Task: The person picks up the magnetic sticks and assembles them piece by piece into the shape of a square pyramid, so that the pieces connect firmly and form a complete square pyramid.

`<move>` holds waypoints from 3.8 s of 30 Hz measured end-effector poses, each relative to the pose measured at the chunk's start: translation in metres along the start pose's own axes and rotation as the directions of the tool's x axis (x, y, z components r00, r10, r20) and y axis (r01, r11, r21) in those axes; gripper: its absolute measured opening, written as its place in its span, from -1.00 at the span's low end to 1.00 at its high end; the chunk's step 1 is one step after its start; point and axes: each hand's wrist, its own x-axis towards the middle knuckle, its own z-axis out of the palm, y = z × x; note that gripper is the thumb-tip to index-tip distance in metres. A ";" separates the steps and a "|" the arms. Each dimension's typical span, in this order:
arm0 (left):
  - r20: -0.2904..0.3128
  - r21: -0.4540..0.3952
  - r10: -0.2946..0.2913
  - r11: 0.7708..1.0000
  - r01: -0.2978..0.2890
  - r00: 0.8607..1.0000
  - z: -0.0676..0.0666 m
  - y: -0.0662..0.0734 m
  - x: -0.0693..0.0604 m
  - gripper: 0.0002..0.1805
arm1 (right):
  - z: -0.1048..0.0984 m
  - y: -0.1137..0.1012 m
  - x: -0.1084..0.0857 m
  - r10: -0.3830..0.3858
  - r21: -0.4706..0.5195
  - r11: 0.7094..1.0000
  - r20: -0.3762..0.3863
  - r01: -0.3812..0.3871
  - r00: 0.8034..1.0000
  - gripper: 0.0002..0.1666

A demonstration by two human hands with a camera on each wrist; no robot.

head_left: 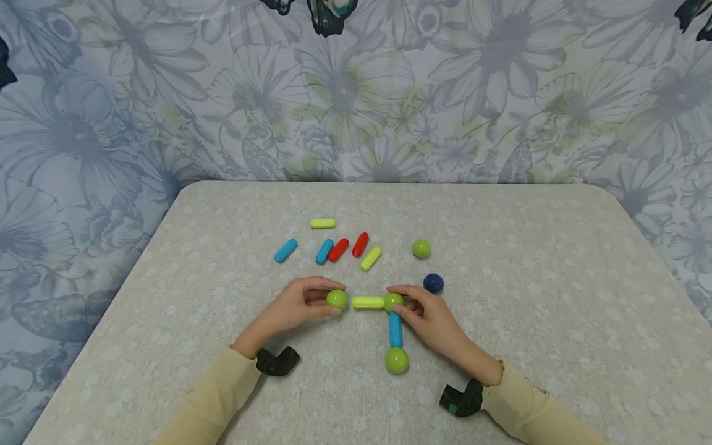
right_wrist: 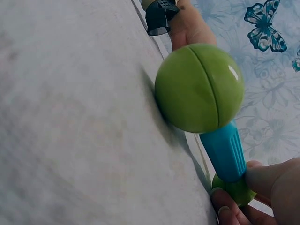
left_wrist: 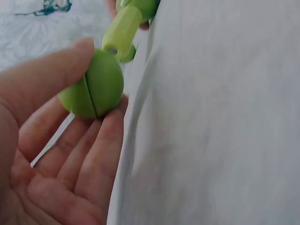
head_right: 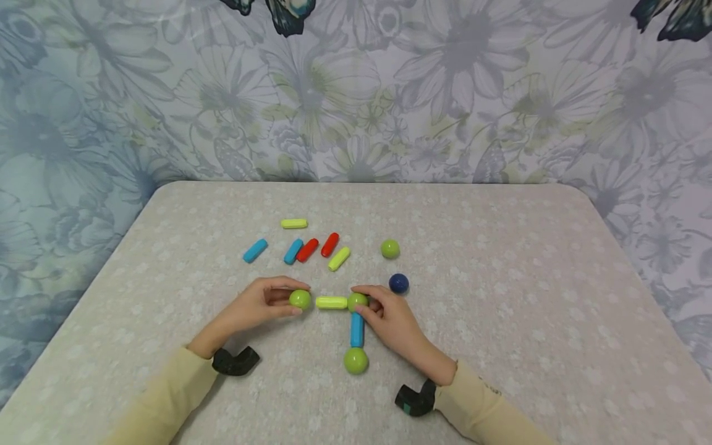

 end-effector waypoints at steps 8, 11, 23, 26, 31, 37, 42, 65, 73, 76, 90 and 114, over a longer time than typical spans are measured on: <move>-0.015 -0.052 -0.003 0.999 0.002 1.000 0.012 0.000 0.003 -0.54 | 0.000 0.000 0.001 -0.011 0.004 1.000 -0.007 0.011 1.000 -0.62; -0.030 -0.040 -0.013 0.999 0.011 0.999 0.013 0.000 0.003 -0.54 | -0.002 0.001 0.001 -0.012 0.011 1.000 0.010 0.012 1.000 -0.62; -0.052 0.054 -0.023 0.998 0.025 0.998 0.014 0.003 0.026 -0.59 | -0.022 0.004 -0.007 -0.188 0.016 0.982 0.223 0.190 0.956 -0.57; -0.021 0.067 -0.005 0.998 0.006 1.000 0.016 0.001 0.037 -0.59 | -0.027 0.005 -0.013 -0.191 0.028 0.981 0.302 0.192 0.934 -0.57; 0.062 0.053 0.025 0.998 -0.028 0.998 0.024 0.005 0.054 -0.60 | -0.030 0.004 -0.021 -0.206 0.018 0.977 0.352 0.214 0.913 -0.58; 0.138 0.047 0.062 0.997 -0.069 0.988 0.032 0.006 0.070 -0.63 | -0.028 0.002 -0.029 -0.253 0.021 0.964 0.364 0.264 0.896 -0.57; 0.151 0.051 0.064 0.996 -0.072 0.987 0.033 0.007 0.071 -0.64 | -0.021 0.000 -0.032 -0.297 -0.002 0.949 0.327 0.315 0.897 -0.59; -0.124 0.124 0.057 0.991 -0.042 0.991 0.015 0.011 0.075 -0.55 | -0.017 0.001 -0.039 -0.267 -0.051 0.957 0.217 0.284 0.939 -0.60; -0.162 0.452 0.055 0.892 0.024 0.985 0.027 0.017 0.088 -0.50 | -0.018 0.001 -0.041 -0.309 -0.041 0.946 0.193 0.322 0.931 -0.59; -0.166 0.531 0.074 0.847 0.026 0.983 0.029 0.019 0.091 -0.53 | -0.019 0.002 -0.041 -0.322 -0.032 0.942 0.190 0.334 0.927 -0.59; -0.104 0.408 0.055 0.913 -0.008 0.993 0.012 0.005 0.056 -0.66 | -0.013 0.002 -0.043 -0.295 0.024 0.955 0.203 0.297 0.933 -0.59; 0.061 0.247 0.156 0.955 -0.167 0.986 0.025 0.000 0.057 -0.68 | -0.015 0.001 -0.041 -0.293 0.003 0.955 0.194 0.298 0.936 -0.59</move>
